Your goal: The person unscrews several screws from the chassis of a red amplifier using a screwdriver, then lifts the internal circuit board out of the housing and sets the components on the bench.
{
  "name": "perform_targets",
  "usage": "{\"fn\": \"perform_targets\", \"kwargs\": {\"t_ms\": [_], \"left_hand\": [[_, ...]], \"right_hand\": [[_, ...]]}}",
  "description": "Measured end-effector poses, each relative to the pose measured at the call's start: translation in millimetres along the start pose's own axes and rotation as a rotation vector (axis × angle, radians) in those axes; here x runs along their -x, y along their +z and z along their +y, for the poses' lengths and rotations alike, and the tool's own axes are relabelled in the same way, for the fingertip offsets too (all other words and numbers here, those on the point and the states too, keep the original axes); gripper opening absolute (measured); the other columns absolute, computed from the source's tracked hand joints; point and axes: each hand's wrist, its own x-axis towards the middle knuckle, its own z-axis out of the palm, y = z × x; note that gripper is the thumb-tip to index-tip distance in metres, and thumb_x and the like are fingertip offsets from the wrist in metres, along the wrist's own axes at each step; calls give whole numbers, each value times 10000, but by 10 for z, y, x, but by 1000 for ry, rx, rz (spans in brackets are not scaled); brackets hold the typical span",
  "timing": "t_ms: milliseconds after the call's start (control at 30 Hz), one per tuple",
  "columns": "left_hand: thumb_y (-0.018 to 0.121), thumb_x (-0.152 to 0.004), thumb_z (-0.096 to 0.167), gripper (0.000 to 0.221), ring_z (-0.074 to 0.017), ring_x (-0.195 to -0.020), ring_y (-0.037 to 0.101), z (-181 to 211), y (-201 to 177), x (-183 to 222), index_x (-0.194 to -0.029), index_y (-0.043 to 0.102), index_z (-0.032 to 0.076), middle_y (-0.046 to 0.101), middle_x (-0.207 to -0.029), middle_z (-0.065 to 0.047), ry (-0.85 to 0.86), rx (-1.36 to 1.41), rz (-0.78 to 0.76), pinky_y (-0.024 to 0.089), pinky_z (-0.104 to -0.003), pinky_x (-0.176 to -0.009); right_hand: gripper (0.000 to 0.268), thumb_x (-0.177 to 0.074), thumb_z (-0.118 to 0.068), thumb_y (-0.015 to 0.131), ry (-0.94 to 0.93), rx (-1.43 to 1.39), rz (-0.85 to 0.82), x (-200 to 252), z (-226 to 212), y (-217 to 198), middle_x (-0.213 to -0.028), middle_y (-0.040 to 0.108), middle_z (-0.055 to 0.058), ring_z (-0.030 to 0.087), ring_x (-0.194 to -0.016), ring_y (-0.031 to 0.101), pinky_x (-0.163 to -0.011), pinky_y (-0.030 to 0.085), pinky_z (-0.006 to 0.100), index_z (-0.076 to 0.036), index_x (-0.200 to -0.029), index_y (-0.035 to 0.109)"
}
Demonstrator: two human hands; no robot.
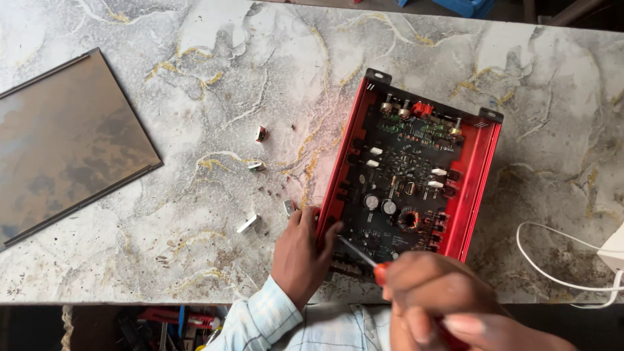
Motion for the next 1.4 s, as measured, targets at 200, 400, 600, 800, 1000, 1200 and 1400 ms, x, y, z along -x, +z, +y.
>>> {"fn": "perform_targets", "kwargs": {"t_ms": [200, 400, 600, 800, 1000, 1200, 1400], "left_hand": [[697, -830, 156, 381, -447, -855, 656, 25, -88, 22, -1157, 568, 9, 632, -1033, -231, 33, 41, -16, 514, -526, -716], [700, -890, 237, 390, -421, -833, 682, 75, -106, 28, -1167, 535, 19, 624, -1050, -226, -26, -1, -62, 545, -504, -689], [699, -909, 285, 422, -445, -822, 686, 74, -64, 19, -1204, 498, 60, 630, -1055, -221, -70, -112, -82, 544, -535, -660], [716, -880, 283, 418, -451, -827, 696, 101, -89, 9, -1180, 510, 78, 648, -1063, -208, -97, -121, -75, 549, -543, -661], [699, -914, 316, 403, -453, -819, 697, 125, -83, 11, -1197, 535, 81, 649, -1021, -223, -132, -104, -81, 554, -538, -674], [713, -880, 276, 408, -458, -813, 693, 77, -35, 17, -1180, 542, 59, 650, -1009, -231, -107, -82, -34, 547, -543, -680], [698, -857, 205, 354, -432, -784, 689, -90, 94, -29, -1085, 530, -8, 671, -909, -238, -67, -89, -46, 552, -523, -686]], "right_hand": [[288, -1056, -41, 573, 55, 203, -245, -283, -226, -47, -817, 559, 89, 219, -639, 563, -672, 600, 511, -204, -1272, 474], [285, -951, -1, 550, 45, 179, -35, -121, -34, -104, -734, 559, 105, 214, -593, 539, -580, 543, 498, -134, -1172, 430], [317, -954, 35, 587, -22, 71, 133, -92, 101, 36, -731, 551, 115, 211, -552, 522, -558, 519, 480, -124, -1169, 417], [286, -969, 29, 591, -44, -8, 54, -1, 186, -139, -777, 561, 123, 211, -575, 565, -597, 541, 474, -115, -1165, 441], [180, -999, 19, 543, 73, 126, -182, -83, 13, -332, -759, 553, 120, 224, -644, 560, -684, 552, 502, -92, -1104, 448], [260, -954, -4, 618, -117, 81, 94, -223, 116, 240, -733, 568, 100, 148, -585, 567, -576, 541, 380, -69, -1124, 432], [215, -1116, -174, 469, 183, 270, -140, -538, 4, 595, -850, 642, 145, 167, -703, 590, -648, 532, 337, 12, -1020, 516]]}}
